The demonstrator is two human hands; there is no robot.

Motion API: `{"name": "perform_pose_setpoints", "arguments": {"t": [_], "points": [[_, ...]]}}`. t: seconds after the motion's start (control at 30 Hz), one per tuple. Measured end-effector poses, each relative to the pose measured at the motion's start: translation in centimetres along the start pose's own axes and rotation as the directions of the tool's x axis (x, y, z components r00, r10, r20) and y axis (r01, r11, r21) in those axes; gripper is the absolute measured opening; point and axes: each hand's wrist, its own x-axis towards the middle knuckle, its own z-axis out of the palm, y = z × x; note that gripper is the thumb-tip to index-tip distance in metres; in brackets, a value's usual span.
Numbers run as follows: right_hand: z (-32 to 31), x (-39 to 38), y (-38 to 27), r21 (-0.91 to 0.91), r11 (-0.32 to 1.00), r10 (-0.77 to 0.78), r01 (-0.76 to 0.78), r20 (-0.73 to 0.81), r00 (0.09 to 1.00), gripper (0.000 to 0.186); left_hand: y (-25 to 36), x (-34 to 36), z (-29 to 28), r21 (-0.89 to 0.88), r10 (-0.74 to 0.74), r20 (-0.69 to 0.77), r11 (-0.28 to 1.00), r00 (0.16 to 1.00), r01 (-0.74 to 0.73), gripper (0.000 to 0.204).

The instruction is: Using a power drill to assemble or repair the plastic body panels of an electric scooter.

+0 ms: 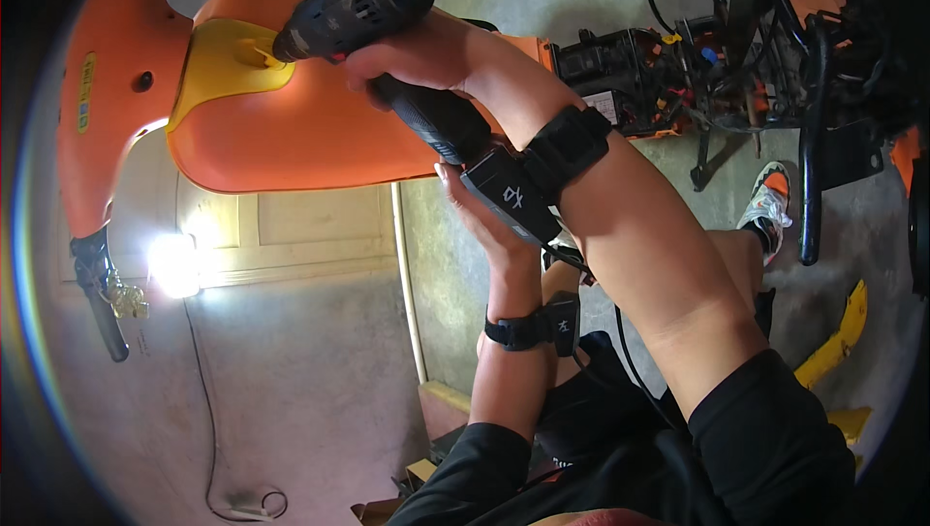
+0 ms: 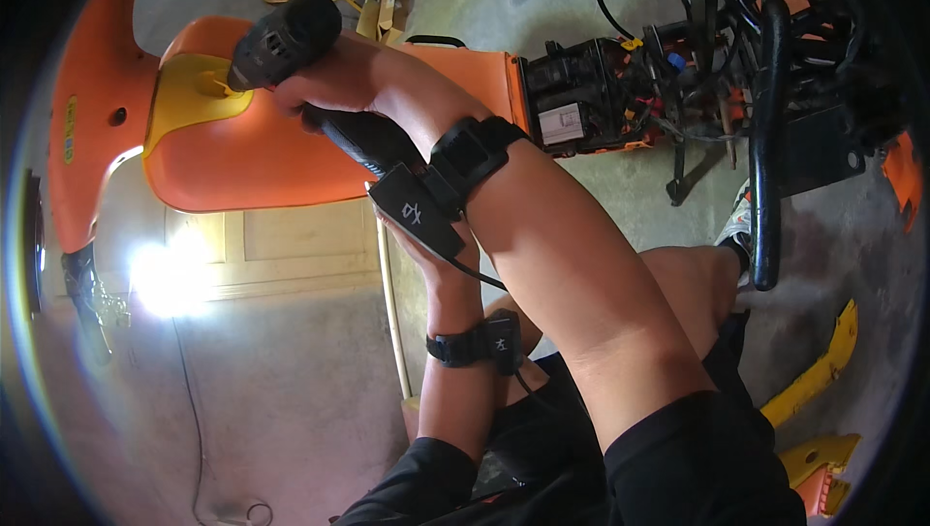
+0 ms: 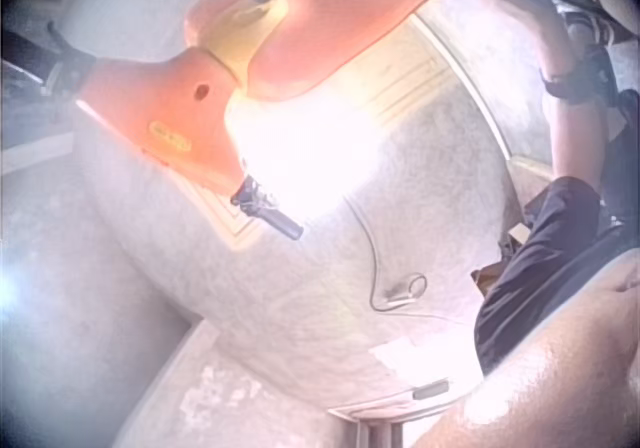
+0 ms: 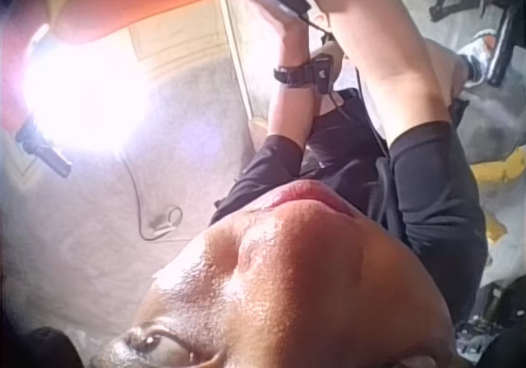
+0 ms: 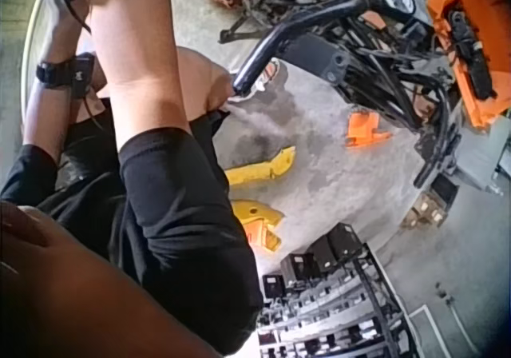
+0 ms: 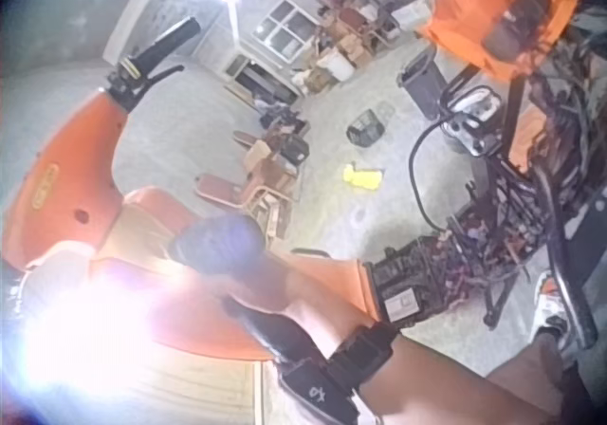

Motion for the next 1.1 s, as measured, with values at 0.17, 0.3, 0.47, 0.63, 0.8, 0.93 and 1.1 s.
{"name": "perform_pose_setpoints", "arguments": {"t": [0.17,0.3,0.47,0.63,0.8,0.93,1.1], "points": [[0.0,0.0,0.5,-0.095,0.995,-0.030,0.030,-0.001,1.000,0.017,-0.2,0.2,-0.6,-0.111,-0.033,0.121,0.993,0.992,0.046,0.025],[0.2,-0.1,1.0,0.035,0.999,-0.037,0.037,0.024,0.999,0.021,0.5,0.7,-0.9,0.494,0.251,-0.011,0.843,0.968,-0.213,0.025],[0.3,0.2,0.4,0.134,0.990,0.051,-0.052,0.011,0.999,0.022,8.3,4.7,0.1,0.911,0.715,0.219,0.095,0.664,-0.402,0.020],[0.9,0.5,-1.0,0.105,0.983,0.150,-0.151,0.015,0.989,0.031,18.8,13.0,5.3,0.468,0.319,0.883,-0.652,0.344,-0.597,0.032],[1.4,0.3,-1.6,0.299,0.929,0.241,-0.216,-0.048,0.969,0.022,21.7,16.1,8.3,-0.033,-0.141,0.925,-0.954,0.352,-0.297,0.029],[0.9,0.3,-1.3,0.380,0.874,0.340,-0.302,-0.034,0.940,0.028,22.2,15.7,8.1,-0.050,-0.206,0.874,-0.939,0.441,-0.339,0.036],[0.5,0.4,-0.6,0.533,0.784,0.367,-0.317,0.013,0.930,0.023,22.4,15.7,7.9,-0.058,-0.226,0.857,-0.936,0.463,-0.348,0.036]]}}
